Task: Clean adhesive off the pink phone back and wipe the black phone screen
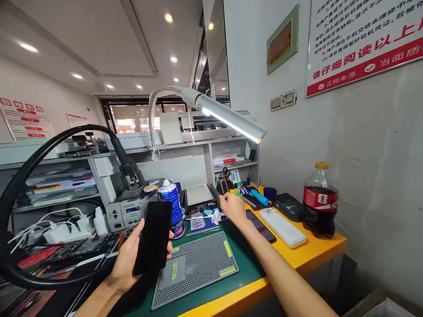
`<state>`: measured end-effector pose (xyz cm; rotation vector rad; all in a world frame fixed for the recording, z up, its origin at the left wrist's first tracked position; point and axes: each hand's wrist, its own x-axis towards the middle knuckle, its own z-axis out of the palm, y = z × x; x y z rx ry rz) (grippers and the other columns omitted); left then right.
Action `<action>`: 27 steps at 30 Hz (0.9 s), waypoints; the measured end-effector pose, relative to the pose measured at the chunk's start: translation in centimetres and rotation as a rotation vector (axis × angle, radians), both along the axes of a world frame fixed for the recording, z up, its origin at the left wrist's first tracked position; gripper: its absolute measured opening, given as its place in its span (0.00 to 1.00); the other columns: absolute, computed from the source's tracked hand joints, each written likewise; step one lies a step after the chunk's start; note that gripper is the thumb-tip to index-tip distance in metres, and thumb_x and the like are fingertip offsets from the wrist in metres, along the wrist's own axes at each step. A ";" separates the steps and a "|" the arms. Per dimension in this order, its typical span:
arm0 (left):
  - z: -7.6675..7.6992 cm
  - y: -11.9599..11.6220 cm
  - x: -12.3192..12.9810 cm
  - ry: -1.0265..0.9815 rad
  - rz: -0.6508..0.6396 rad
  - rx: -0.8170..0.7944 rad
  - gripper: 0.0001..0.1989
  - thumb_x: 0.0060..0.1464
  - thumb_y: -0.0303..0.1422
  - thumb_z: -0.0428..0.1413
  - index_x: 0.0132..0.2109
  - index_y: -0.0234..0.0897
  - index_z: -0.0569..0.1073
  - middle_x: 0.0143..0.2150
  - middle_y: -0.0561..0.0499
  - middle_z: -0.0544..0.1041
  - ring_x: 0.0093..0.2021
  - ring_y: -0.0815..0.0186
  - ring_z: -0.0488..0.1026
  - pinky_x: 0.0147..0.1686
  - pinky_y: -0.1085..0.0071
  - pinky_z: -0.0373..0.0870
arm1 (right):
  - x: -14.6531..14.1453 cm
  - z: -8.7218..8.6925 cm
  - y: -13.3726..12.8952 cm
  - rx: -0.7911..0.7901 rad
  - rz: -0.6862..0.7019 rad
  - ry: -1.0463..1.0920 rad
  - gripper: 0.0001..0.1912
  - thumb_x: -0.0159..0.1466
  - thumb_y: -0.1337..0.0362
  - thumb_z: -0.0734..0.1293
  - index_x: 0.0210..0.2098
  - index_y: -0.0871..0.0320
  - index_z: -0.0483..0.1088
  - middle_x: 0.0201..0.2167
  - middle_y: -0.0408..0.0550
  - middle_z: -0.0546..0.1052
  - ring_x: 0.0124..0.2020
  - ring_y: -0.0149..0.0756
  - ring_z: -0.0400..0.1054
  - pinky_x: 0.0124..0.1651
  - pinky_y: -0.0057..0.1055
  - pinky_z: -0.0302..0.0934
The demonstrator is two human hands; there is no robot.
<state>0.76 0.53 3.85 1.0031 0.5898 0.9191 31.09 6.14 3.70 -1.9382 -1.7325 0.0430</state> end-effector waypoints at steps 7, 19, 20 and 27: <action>0.0 0.0 0.3 -0.006 -0.013 -0.049 0.33 0.63 0.52 0.44 0.45 0.23 0.78 0.33 0.38 0.79 0.35 0.56 0.74 0.41 0.58 0.72 | -0.5 -2.8 1.4 -0.095 0.034 0.043 0.16 0.69 0.60 0.67 0.54 0.59 0.69 0.52 0.52 0.74 0.47 0.43 0.72 0.48 0.45 0.70; -0.4 0.0 2.3 0.072 -0.071 -0.178 0.41 0.61 0.58 0.39 0.43 0.20 0.77 0.33 0.32 0.79 0.32 0.54 0.77 0.38 0.61 0.71 | -0.2 -4.3 1.3 -0.057 0.196 0.199 0.15 0.69 0.60 0.66 0.53 0.59 0.70 0.51 0.51 0.74 0.46 0.42 0.73 0.47 0.44 0.70; -0.5 -0.1 2.4 0.076 -0.073 -0.187 0.42 0.60 0.59 0.39 0.43 0.19 0.77 0.33 0.32 0.79 0.32 0.53 0.77 0.38 0.61 0.70 | -0.2 -4.2 1.3 -0.042 0.202 0.232 0.15 0.69 0.60 0.66 0.53 0.59 0.70 0.51 0.51 0.75 0.46 0.42 0.73 0.47 0.44 0.70; -0.9 -0.3 2.8 0.044 -0.099 -0.246 0.45 0.58 0.62 0.36 0.43 0.20 0.77 0.34 0.33 0.79 0.32 0.53 0.78 0.39 0.62 0.69 | -0.6 -3.0 0.8 -0.033 0.305 0.486 0.12 0.70 0.58 0.65 0.46 0.61 0.72 0.40 0.47 0.77 0.35 0.35 0.74 0.39 0.36 0.71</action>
